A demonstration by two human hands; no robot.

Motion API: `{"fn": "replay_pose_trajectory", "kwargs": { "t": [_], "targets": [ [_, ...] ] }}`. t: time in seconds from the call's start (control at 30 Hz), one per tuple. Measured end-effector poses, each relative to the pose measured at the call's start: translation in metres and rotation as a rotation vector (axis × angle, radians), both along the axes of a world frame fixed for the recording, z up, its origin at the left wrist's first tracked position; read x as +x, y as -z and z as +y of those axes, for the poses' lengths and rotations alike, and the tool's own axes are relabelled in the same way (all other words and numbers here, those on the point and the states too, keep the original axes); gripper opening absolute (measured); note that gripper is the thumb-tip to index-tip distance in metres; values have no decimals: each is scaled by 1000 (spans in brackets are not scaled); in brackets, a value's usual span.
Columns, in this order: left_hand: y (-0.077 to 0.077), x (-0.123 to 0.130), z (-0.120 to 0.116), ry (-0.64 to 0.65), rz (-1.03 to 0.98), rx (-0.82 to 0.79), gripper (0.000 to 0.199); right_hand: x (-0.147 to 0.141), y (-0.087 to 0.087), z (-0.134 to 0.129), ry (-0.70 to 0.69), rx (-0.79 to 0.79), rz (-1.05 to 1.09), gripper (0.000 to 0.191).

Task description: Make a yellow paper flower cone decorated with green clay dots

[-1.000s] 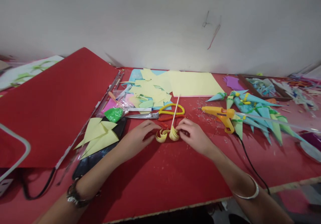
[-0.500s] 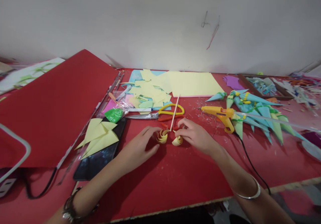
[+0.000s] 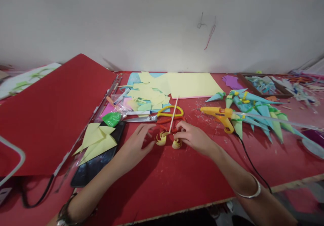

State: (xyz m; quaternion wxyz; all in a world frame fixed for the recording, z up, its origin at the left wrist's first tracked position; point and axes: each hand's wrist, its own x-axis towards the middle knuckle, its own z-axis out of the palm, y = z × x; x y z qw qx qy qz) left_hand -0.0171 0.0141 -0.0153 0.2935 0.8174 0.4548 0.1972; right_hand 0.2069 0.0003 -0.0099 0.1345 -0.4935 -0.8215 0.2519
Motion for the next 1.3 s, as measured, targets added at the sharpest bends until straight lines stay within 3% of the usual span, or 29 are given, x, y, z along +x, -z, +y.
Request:
{"fn": "replay_pose_trajectory", "kwargs": {
  "t": [0.17,0.33,0.63,0.77,0.83,0.9,0.97,1.17,1.3],
  "targets": [
    [1,0,-14,-77,-47,-86,37,0,2,1,-34,65,0,19],
    [-1,8,-15,-62,-128,-201,39,-2,-1,0,-3,29,-19,19],
    [-11,4,-25,-91,-43,71,37,16,-5,2,-87,74,282,21],
    [-22,1,-44,66,12,332,42,6,-17,-8,-246,-29,293,19],
    [-26,0,-52,253,67,533,44,-4,-20,-14,-358,-117,263,19],
    [-31,1,-57,459,143,645,43,-12,-20,-17,-454,-204,254,20],
    [-33,2,-58,572,199,710,41,-17,-19,-18,-522,-279,282,20],
    [-27,0,-53,694,153,805,32,-19,-16,-14,-584,-507,384,19],
    [-27,1,-53,640,149,802,34,-21,-13,-16,-507,-707,448,18]
  ]
}}
